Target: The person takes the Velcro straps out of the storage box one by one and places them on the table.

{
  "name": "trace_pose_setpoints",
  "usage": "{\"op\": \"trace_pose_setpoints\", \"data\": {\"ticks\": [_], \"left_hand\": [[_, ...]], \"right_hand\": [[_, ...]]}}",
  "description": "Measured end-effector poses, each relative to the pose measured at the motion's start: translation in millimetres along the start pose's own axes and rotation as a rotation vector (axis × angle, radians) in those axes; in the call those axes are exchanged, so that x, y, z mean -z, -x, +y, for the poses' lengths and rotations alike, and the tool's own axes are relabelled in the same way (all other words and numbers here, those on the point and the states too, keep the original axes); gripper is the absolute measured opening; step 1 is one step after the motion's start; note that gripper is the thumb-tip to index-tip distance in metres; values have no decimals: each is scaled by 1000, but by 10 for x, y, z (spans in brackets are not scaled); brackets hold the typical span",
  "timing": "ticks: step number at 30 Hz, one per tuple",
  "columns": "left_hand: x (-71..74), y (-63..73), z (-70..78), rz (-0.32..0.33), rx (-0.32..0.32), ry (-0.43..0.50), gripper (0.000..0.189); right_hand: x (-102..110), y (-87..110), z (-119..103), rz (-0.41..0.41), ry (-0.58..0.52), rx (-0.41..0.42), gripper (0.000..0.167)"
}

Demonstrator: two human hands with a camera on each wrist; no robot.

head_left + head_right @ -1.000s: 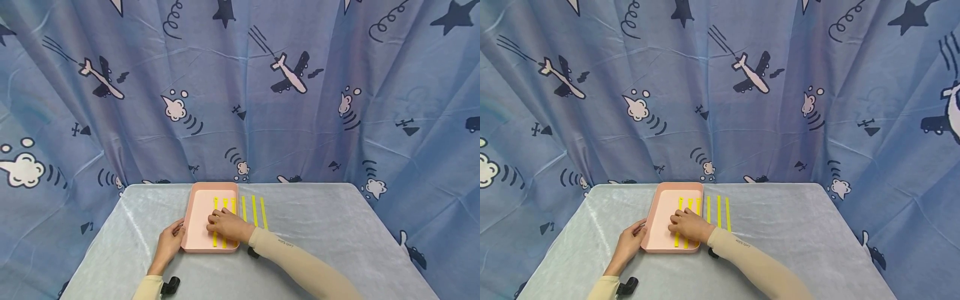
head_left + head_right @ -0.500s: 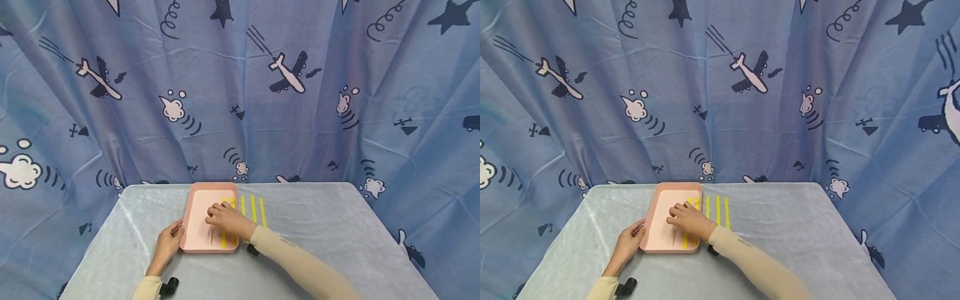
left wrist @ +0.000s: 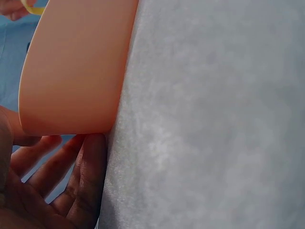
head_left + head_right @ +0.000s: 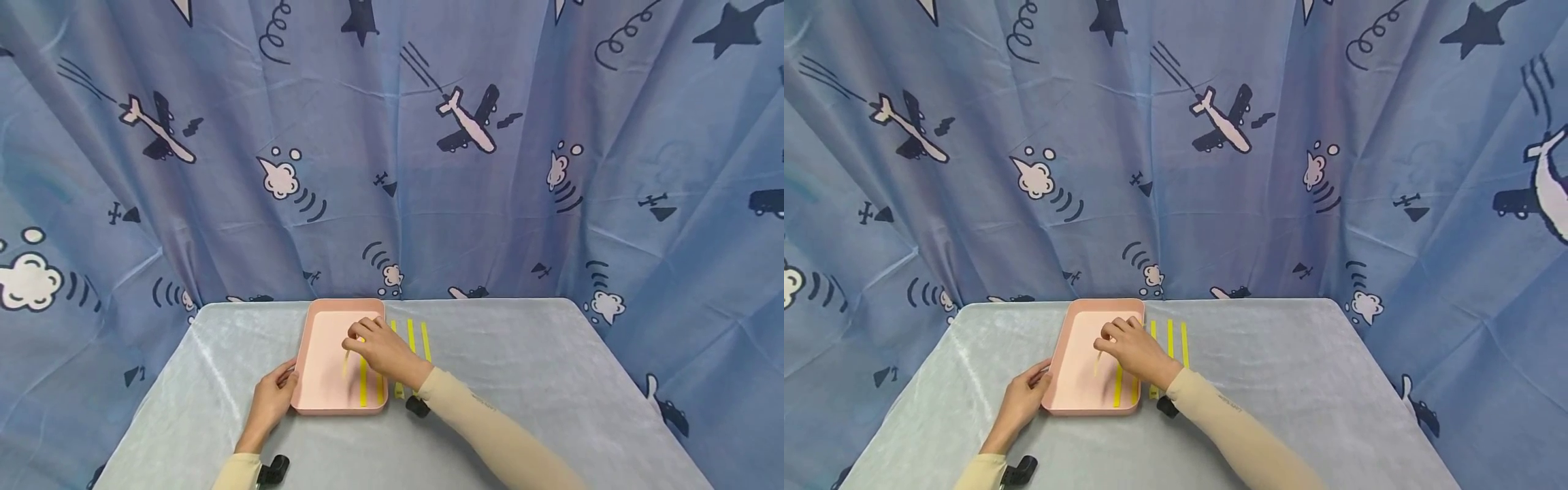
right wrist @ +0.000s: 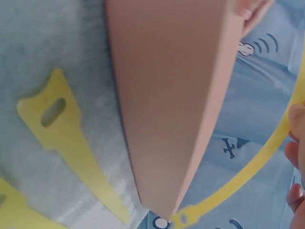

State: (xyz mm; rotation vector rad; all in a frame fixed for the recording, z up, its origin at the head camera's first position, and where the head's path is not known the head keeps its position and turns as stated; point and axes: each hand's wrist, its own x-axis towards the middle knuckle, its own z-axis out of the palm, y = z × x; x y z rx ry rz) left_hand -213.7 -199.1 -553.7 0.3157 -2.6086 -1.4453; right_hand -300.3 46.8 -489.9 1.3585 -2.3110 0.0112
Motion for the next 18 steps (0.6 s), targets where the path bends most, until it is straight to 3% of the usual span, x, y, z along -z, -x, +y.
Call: {"op": "trace_pose_setpoints", "data": {"ticks": [3,9,18], "left_hand": [[-1,-3,-1,-12,4,6,39],[3,-5,-6,-11,-13,9,40],[4,25,-14,-4,-15,16,39]], "right_hand": [[32,15,27,20,-39,-43,32],[71,54,79,62,-147,-141,17],[100,134,143,248,-333,-234,7]]}}
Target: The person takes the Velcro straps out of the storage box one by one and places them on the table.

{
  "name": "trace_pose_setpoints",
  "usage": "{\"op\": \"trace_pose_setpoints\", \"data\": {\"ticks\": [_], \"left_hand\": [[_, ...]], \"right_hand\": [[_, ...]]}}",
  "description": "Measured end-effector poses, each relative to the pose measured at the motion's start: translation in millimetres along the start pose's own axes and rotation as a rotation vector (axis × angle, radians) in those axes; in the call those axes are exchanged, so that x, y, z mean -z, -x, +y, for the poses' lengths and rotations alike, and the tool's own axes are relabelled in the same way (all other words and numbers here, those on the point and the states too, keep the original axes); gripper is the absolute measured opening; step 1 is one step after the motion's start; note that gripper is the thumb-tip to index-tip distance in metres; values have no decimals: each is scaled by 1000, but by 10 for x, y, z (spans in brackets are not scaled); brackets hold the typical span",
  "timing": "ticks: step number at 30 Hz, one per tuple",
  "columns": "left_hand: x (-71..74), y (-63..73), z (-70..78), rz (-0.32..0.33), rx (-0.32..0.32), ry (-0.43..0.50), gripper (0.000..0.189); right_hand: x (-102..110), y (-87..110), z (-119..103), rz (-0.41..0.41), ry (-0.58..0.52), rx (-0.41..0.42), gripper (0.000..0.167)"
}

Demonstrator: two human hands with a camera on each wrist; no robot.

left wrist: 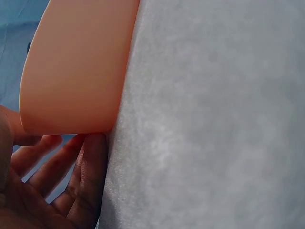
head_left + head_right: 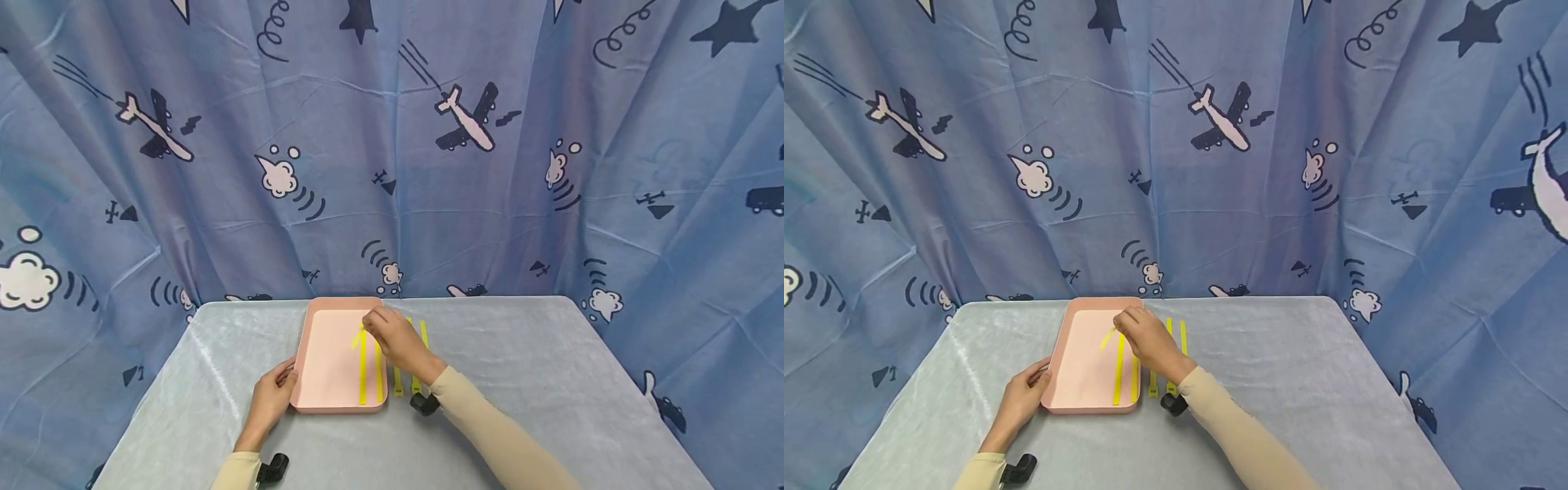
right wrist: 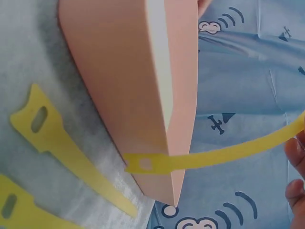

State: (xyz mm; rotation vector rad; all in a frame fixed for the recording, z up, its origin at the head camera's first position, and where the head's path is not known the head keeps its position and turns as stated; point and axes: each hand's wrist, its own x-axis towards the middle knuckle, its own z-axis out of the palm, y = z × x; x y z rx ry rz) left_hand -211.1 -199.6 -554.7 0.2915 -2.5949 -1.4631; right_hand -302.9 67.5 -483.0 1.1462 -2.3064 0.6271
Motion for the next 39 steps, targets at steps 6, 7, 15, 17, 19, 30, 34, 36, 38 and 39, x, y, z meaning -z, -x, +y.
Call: {"op": "trace_pose_setpoints", "data": {"ticks": [6,7,15,17,19,30,34,36,38,39], "left_hand": [[1,-3,-14,-12,17,1,39],[0,-3,-16,-13,15,0,39],[-5,-3,-27,-16,11,2,39],[-3,-1,-23,-13,10,-1,39],[-1,1,-18,-10,12,-2,39],[-22,-17,-23,-9,9,13,39],[-32,-15,-5,-10,22,15,39],[-34,-15,-8,-8,20,11,39],[-29,-12,-8,-4,25,11,38],[-26,-10,-7,-2,26,10,39]], "right_hand": [[6,45,42,107,-145,-42,12],[9,53,43,120,-170,-63,11],[85,105,-21,154,-514,-422,9],[119,104,-56,165,-647,-545,13],[138,104,-78,173,-751,-637,17],[226,141,-44,213,-845,-759,22],[289,156,-26,237,-894,-810,25],[309,166,-14,236,-923,-840,27],[327,174,-2,227,-941,-863,29],[334,178,2,223,-946,-876,29]]}}
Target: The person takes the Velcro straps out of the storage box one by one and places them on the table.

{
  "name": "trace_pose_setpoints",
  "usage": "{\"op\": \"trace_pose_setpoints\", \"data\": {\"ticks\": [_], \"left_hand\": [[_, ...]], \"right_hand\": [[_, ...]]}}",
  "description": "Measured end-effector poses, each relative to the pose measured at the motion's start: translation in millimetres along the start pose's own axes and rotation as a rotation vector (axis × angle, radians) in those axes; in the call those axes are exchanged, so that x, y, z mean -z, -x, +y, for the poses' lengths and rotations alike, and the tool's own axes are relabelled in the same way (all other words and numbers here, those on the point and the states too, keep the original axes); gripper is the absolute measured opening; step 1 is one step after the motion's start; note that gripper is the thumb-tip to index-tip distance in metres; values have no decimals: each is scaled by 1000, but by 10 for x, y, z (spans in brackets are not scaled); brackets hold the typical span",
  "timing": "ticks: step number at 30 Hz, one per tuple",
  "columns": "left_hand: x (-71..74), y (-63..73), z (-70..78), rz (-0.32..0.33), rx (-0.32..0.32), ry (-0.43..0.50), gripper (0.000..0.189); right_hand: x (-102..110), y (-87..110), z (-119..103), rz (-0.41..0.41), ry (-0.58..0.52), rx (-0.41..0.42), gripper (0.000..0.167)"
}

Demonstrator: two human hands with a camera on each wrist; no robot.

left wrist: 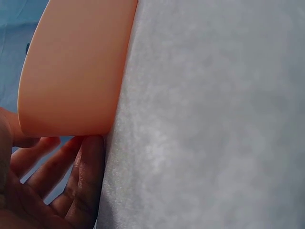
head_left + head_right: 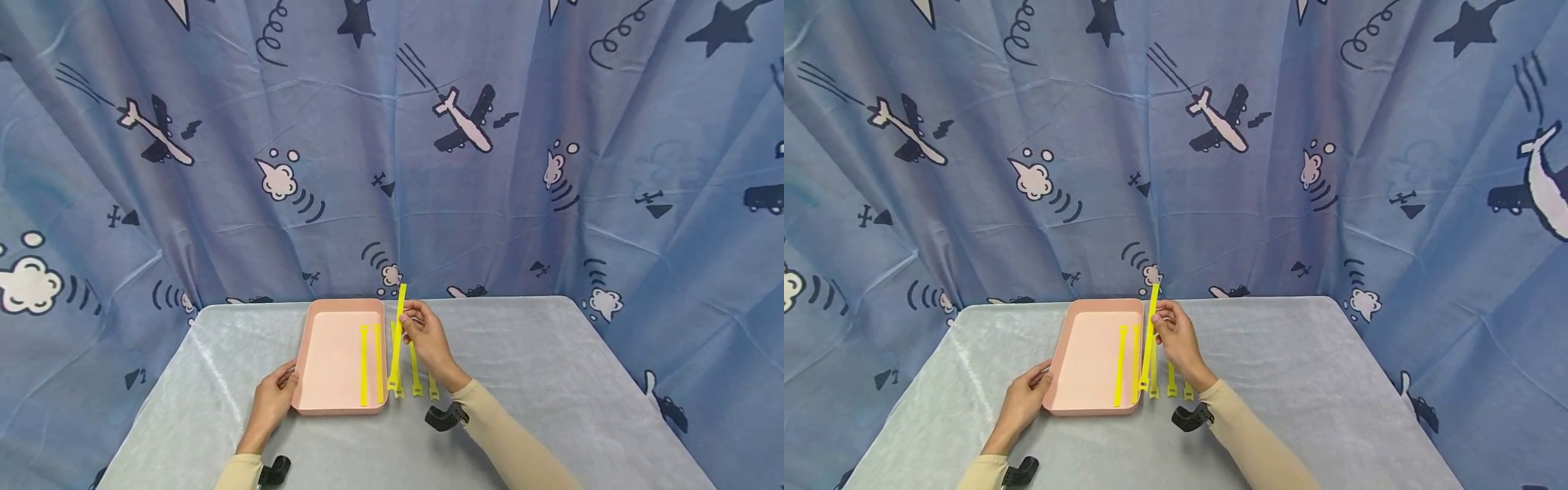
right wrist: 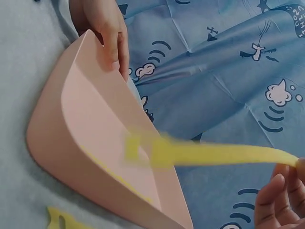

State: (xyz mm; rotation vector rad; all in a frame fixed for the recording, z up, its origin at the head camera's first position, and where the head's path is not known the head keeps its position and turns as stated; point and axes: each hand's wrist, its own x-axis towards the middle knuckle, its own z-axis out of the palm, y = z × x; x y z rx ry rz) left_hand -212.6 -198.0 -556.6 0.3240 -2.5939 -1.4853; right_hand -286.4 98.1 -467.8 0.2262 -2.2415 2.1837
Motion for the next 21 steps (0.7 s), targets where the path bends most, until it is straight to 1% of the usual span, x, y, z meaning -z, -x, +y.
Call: {"op": "trace_pose_setpoints", "data": {"ticks": [2,7,14,16,21], "left_hand": [[1,5,-1,0,-3,-3,39],[6,14,-5,-11,-6,-4,39],[8,18,3,5,-12,-12,38],[3,16,9,7,-22,-13,38],[5,16,19,-2,-25,-14,39]], "right_hand": [[25,12,7,7,0,-15,30],[84,43,85,29,10,-11,28],[199,72,185,51,29,-4,26],[244,71,200,44,26,3,26],[364,101,214,-11,43,23,27]]}}
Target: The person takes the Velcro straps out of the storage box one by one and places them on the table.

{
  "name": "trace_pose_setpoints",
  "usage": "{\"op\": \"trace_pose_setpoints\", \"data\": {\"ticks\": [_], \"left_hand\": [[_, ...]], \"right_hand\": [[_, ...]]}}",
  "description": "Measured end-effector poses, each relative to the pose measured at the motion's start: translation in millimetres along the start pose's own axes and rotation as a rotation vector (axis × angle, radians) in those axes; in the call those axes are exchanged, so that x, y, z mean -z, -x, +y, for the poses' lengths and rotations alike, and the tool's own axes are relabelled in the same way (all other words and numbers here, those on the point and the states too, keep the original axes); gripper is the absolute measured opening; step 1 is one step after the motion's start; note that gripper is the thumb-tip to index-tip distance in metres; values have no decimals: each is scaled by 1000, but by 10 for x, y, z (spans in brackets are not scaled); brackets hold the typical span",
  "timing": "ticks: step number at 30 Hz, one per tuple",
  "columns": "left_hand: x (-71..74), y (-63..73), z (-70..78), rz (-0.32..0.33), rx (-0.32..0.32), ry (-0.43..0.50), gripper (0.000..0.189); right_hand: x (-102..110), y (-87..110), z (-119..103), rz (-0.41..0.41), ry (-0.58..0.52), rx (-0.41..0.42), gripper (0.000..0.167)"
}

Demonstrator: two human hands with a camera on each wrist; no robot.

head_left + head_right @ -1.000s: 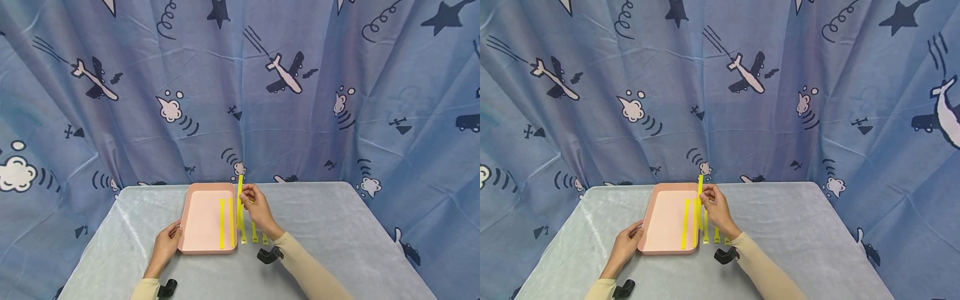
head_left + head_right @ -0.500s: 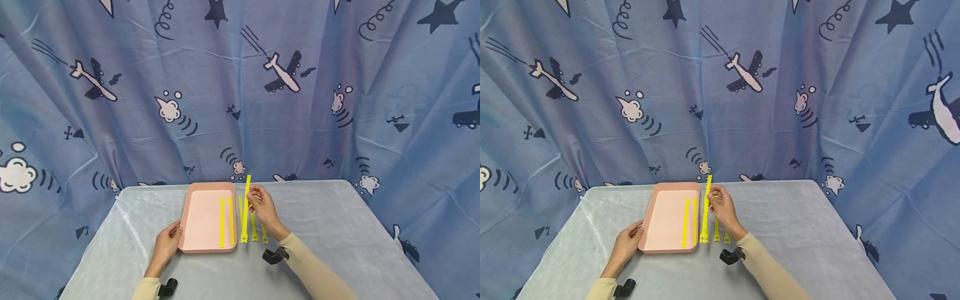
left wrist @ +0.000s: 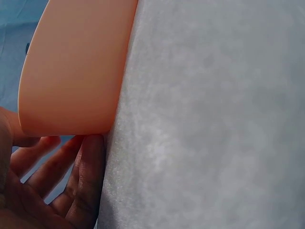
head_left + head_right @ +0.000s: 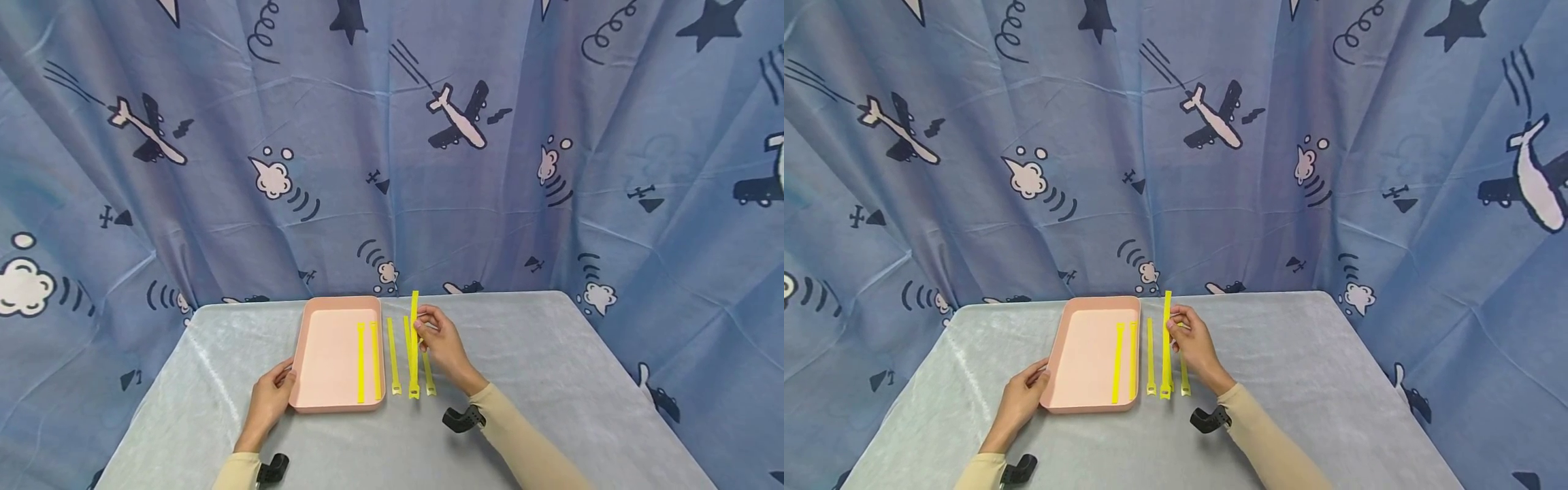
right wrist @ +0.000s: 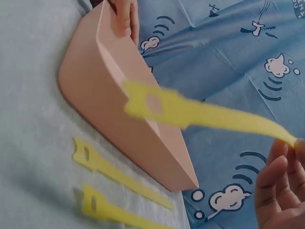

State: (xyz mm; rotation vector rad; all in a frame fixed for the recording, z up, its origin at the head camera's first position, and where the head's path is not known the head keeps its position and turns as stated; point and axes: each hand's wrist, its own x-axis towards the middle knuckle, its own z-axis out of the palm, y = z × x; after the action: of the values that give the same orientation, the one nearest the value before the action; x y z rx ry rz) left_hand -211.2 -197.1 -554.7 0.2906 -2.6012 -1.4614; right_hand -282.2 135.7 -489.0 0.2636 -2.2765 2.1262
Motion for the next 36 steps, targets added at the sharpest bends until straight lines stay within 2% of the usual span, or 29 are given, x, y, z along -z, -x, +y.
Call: {"op": "trace_pose_setpoints", "data": {"ticks": [4,12,18,24,29,36], "left_hand": [[-2,1,-2,-2,4,-1,39],[-26,-12,-25,27,-7,-1,38],[-20,-10,-29,-4,22,2,39],[-5,-17,-18,-9,16,2,39],[12,-15,-7,-11,16,-3,39],[6,-23,-9,-11,26,3,39]], "right_hand": [[108,42,19,-17,28,1,28],[365,48,120,15,73,-36,29],[510,56,193,46,132,-69,27],[595,-4,285,64,164,-87,28],[645,-78,401,67,178,-133,29],[651,-158,516,62,251,-183,28]]}}
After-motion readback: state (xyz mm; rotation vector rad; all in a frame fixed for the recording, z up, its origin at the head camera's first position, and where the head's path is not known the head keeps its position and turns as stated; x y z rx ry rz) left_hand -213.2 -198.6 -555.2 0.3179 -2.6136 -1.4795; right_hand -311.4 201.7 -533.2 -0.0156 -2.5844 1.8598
